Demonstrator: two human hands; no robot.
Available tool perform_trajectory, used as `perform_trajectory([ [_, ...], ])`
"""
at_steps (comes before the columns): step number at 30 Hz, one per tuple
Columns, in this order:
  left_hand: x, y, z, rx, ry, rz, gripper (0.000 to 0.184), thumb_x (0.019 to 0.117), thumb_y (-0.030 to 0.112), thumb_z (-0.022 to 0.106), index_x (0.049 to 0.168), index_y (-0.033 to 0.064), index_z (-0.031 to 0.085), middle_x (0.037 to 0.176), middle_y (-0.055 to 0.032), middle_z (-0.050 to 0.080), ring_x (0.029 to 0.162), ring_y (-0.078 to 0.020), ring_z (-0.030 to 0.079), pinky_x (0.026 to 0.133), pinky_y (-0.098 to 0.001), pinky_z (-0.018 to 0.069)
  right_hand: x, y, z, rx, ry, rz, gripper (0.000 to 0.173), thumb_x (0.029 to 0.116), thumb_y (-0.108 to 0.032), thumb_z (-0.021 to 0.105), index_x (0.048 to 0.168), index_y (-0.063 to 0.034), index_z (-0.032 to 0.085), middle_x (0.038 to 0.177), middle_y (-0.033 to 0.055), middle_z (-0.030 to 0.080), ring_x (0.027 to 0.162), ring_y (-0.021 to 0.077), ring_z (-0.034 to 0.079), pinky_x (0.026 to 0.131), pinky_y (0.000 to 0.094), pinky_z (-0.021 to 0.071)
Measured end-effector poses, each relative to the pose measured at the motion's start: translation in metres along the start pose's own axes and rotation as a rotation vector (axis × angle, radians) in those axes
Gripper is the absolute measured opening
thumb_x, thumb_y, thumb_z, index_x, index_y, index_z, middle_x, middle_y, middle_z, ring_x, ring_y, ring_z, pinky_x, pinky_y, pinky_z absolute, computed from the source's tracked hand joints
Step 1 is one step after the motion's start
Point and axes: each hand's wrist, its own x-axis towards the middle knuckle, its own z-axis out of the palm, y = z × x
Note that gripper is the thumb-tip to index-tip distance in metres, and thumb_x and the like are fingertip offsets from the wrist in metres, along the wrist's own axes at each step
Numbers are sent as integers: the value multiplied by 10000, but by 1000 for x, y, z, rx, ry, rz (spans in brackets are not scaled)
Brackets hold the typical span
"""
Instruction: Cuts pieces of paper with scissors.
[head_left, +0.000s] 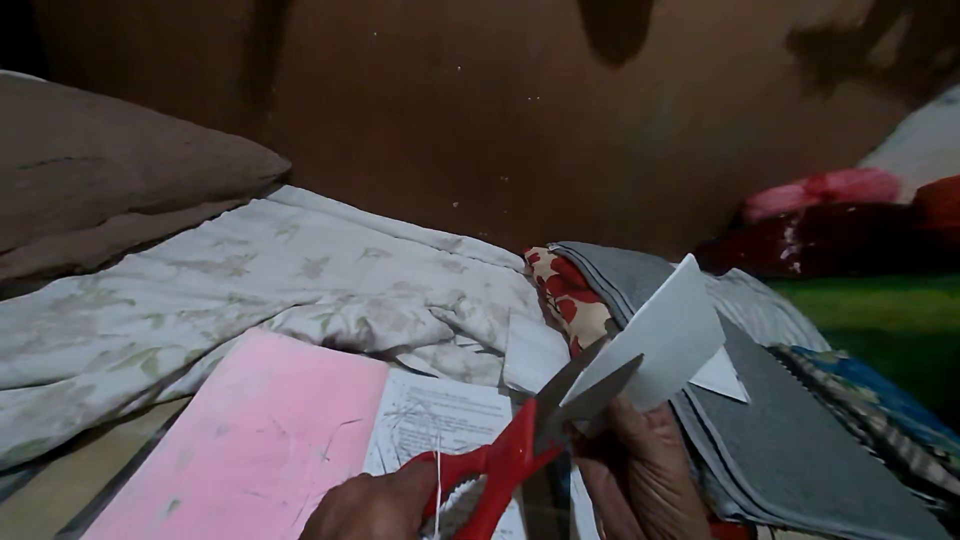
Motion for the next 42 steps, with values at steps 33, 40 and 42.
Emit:
perform_trajectory([
  [33, -2, -3, 5, 22, 73, 22, 219, 917, 115, 652, 958, -97, 690, 729, -248, 672, 670, -432, 682, 606, -594, 521, -4, -3, 9, -42, 70, -19, 238, 936, 162, 444, 1008, -23, 575, 785, 81, 743, 645, 157, 738, 600, 306, 641],
  [40, -3, -5, 6, 27, 81, 34, 217, 931, 115, 633, 889, -91, 685, 689, -240, 655, 636, -419, 667, 574, -579, 504, -3, -3, 8, -27, 70, -18, 233, 932, 160, 455, 1018, -22, 573, 792, 93, 743, 653, 170, 741, 603, 318, 642],
  [42, -3, -5, 6, 35, 93, 42, 208, 926, 103, 638, 865, -89, 685, 684, -244, 653, 632, -419, 667, 571, -574, 501, -3, -4, 8, -45, 67, -10, 226, 931, 162, 460, 1014, -17, 572, 791, 93, 744, 652, 169, 742, 603, 321, 643],
])
